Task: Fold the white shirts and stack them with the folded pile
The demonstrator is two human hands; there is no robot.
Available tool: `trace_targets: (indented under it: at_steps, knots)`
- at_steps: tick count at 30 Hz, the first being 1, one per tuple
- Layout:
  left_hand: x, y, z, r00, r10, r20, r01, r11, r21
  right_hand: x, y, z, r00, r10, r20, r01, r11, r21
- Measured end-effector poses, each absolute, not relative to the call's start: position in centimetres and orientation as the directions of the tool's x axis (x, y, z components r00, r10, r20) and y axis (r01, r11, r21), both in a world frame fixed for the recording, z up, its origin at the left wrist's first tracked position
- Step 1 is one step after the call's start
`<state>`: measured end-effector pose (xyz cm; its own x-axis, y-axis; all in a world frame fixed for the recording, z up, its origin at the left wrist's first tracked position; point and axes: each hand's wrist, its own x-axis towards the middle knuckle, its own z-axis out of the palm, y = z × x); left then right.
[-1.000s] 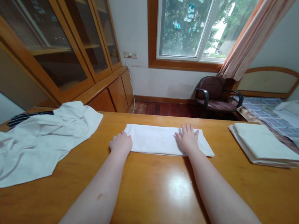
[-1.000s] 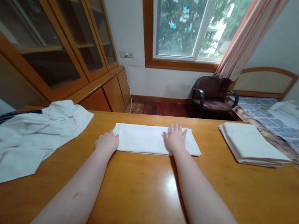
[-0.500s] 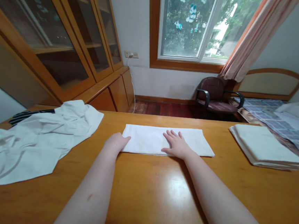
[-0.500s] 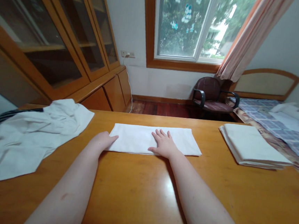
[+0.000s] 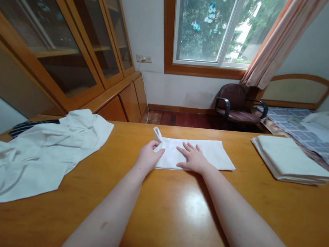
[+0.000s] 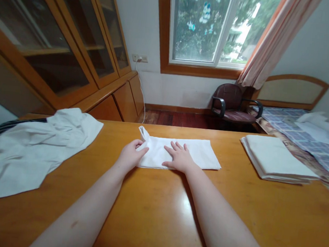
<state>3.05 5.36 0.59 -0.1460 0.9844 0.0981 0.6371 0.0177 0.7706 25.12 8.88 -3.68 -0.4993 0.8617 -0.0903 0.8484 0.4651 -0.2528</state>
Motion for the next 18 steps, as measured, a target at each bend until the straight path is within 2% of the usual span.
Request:
trace_targets:
  at_steps: [4,14,16,18]
  knots:
    - [5.2,4.9,-0.7,-0.081,0.987,0.142,0.572,-0.071,0.817,25.1,8.9,-3.8,-0.497,0.862,-0.099,0.852,0.464,-0.243]
    - [6.8,5.0,-1.9,0.109,0.984,0.142,0.360,-0.172,0.917,24.9,8.7,-3.9,-0.537,0.842,-0.059,0.819,0.503,-0.277]
    - [6.9,4.8,-2.1,0.151,0.980,0.127,0.368,-0.175,0.913,24.7,8.7,-4.1,-0.561,0.827,-0.036,0.795,0.526,-0.303]
    - [7.1,4.7,-2.4,0.215,0.969,0.119,0.404,-0.200,0.893,24.8,9.0,-4.4,-0.562,0.827,-0.001,0.761,0.517,-0.393]
